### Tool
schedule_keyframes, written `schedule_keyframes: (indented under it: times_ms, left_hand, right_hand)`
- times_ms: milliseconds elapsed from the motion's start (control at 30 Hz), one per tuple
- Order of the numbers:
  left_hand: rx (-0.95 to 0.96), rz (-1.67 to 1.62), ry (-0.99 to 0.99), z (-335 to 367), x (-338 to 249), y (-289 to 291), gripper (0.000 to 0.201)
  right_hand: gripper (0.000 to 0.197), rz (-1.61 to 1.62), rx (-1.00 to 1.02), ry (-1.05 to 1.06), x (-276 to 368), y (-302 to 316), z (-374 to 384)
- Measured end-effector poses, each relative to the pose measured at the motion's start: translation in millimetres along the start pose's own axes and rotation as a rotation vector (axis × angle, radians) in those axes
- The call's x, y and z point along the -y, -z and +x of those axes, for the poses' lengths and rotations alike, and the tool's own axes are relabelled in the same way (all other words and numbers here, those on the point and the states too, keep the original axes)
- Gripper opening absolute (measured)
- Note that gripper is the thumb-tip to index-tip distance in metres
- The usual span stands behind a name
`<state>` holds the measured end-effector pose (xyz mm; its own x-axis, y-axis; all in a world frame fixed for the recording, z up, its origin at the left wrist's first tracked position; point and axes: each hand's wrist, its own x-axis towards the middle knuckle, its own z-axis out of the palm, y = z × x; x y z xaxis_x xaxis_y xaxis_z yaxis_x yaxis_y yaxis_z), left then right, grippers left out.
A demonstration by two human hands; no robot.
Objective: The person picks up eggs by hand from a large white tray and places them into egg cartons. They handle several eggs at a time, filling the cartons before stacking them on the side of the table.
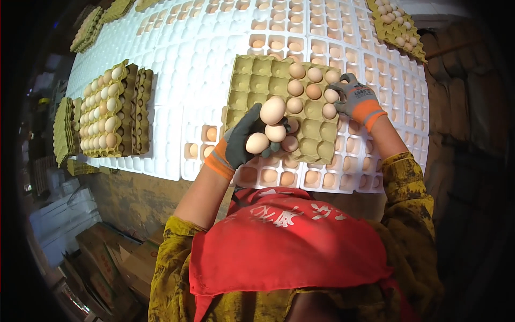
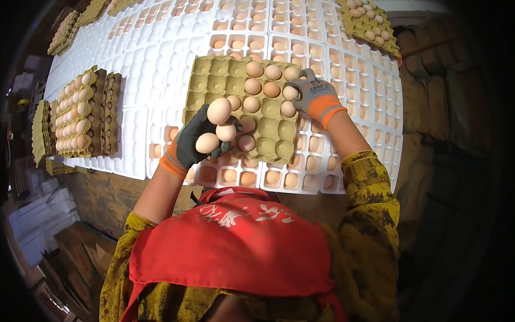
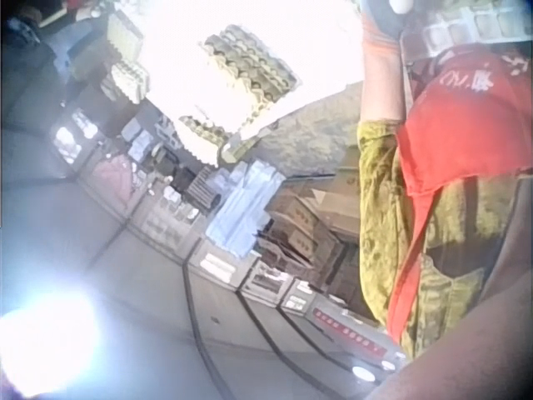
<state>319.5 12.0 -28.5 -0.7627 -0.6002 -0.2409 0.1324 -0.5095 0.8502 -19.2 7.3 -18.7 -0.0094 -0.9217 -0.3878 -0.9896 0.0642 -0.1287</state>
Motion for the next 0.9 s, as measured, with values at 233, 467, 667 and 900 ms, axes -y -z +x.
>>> schedule_keyframes:
  times_ms: [233, 467, 667, 900]
  left_hand:
    - [-0.159, -0.225, 0.081, -56.2, -15.8, 75.5, 0.045]
    - [-0.426, -0.412, 0.140, -126.0, -16.0, 177.3, 0.052]
    - [-0.645, -0.116, 0.086, -155.9, -7.1, 218.9, 0.049]
    - [-0.789, 0.725, -0.128, -136.2, -17.9, 214.9, 0.038]
  right_hand:
    - [0.046, 1.023, 0.001, -0.339, -3.7, -2.2, -18.3]
    - [0.039, 1.491, -0.350, 0.208, 160.6, -18.2, -33.3]
    - [0.031, 1.123, -0.079, 0.623, 236.6, -17.8, 7.9]
    - [0.045, 0.490, -0.032, 0.262, 325.0, -32.6, 52.6]
